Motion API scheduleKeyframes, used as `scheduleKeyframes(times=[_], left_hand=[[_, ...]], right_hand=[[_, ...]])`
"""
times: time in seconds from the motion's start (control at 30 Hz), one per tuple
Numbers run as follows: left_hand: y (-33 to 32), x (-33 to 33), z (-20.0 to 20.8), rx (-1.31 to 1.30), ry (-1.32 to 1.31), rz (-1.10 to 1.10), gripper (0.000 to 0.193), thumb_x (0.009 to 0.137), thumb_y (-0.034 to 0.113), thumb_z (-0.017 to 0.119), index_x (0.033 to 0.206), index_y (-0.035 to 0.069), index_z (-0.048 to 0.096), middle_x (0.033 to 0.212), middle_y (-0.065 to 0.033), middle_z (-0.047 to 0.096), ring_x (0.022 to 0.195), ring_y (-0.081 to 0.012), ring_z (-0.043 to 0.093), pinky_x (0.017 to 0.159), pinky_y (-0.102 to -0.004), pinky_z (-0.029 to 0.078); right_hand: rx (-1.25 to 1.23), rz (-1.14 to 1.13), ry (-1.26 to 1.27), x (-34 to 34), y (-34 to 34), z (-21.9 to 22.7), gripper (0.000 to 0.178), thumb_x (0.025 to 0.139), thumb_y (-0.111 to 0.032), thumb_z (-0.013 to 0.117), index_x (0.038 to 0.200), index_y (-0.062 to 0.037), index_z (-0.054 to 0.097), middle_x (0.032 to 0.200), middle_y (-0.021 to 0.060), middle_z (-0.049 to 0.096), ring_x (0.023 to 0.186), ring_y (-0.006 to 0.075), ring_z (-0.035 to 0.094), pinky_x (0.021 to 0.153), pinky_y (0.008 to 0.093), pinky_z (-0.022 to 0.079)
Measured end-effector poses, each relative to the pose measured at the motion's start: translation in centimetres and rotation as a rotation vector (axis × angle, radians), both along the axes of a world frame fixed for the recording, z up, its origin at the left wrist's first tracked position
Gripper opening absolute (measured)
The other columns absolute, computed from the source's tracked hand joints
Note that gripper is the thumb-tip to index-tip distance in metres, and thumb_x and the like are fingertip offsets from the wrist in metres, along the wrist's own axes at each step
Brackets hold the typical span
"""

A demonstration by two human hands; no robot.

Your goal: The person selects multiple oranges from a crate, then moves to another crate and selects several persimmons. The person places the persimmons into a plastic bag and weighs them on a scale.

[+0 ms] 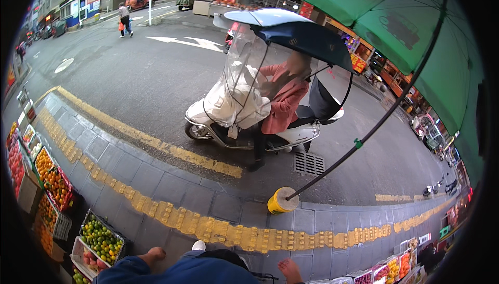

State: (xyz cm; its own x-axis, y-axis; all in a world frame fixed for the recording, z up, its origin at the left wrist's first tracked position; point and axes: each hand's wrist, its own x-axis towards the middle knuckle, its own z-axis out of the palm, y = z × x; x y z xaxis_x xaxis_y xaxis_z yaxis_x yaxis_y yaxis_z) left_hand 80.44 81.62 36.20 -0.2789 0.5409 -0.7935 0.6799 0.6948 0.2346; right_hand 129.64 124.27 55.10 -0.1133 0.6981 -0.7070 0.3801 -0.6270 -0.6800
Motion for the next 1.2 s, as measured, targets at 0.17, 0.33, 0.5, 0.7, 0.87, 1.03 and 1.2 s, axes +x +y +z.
scheduleKeyframes(times=[0.17,0.33,0.5,0.7,0.87,1.03,1.2], left_hand=[[-4.0,-1.2,0.3,0.015,-0.04,0.51,0.038,0.082,0.026,0.061,0.116,0.019,0.078,0.122,-0.0122,0.073,0.117,-0.0323,0.067,0.101,-0.04,0.052],[-4.5,2.4,2.3,0.203,0.129,0.925,0.03,0.08,0.019,0.06,0.1,0.011,0.081,0.103,-0.0156,0.076,0.103,-0.0355,0.072,0.096,-0.0415,0.056],[-2.3,12.8,3.6,0.183,0.162,1.27,0.031,0.082,0.021,0.062,0.102,0.008,0.08,0.105,-0.0157,0.076,0.101,-0.0339,0.072,0.095,-0.0408,0.056],[0.5,24.8,4.7,0.093,0.069,1.273,0.037,0.082,0.031,0.063,0.109,0.011,0.078,0.105,-0.0192,0.075,0.1,-0.0383,0.071,0.091,-0.045,0.056],[0.8,33.5,4.5,0.185,0.162,1.398,0.033,0.082,0.031,0.061,0.102,0.01,0.078,0.099,-0.0193,0.075,0.095,-0.039,0.071,0.084,-0.0483,0.056],[1.5,37.8,4.8,0.055,0.056,1.61,0.042,0.088,0.033,0.059,0.12,0.012,0.075,0.118,-0.0175,0.073,0.11,-0.0362,0.068,0.097,-0.0469,0.052],[2.8,39.3,2.9,0.043,0.091,1.786,0.036,0.09,0.032,0.058,0.113,0.011,0.076,0.105,-0.0152,0.076,0.096,-0.034,0.072,0.087,-0.0456,0.055]], right_hand=[[-0.046,0.149,-0.02,-4.1,2.3,-0.7,0.049,0.102,-0.041,0.051,0.133,-0.005,0.038,0.125,0.0168,0.047,0.112,0.035,0.054,0.094,0.0472,0.047],[-0.1,0.224,-0.083,-4.0,6.0,-2.4,0.047,0.102,-0.04,0.052,0.131,-0.0054,0.04,0.122,0.016,0.048,0.109,0.0342,0.055,0.092,0.0468,0.048],[-0.14,0.328,-0.108,-4.2,11.9,-4.5,0.044,0.101,-0.039,0.053,0.128,-0.0058,0.041,0.119,0.0152,0.049,0.106,0.0334,0.055,0.09,0.0464,0.048],[-0.153,0.643,-0.129,-9.9,18.8,-5.2,0.041,0.1,-0.038,0.054,0.125,-0.0063,0.043,0.115,0.0142,0.05,0.103,0.0325,0.056,0.087,0.0459,0.048],[-0.136,0.986,-0.178,-18.2,21.2,-5.3,0.039,0.1,-0.036,0.055,0.122,-0.0067,0.045,0.112,0.0134,0.051,0.101,0.0318,0.057,0.085,0.0455,0.049],[-0.14,1.265,-0.191,-26.8,17.4,-5.5,0.036,0.099,-0.035,0.056,0.119,-0.0071,0.047,0.109,0.0125,0.052,0.098,0.031,0.058,0.083,0.0451,0.049],[-0.125,1.554,-0.212,-34.6,11.1,-6.2,0.034,0.098,-0.034,0.058,0.117,-0.0075,0.048,0.106,0.0117,0.053,0.096,0.0302,0.058,0.081,0.0448,0.05]])
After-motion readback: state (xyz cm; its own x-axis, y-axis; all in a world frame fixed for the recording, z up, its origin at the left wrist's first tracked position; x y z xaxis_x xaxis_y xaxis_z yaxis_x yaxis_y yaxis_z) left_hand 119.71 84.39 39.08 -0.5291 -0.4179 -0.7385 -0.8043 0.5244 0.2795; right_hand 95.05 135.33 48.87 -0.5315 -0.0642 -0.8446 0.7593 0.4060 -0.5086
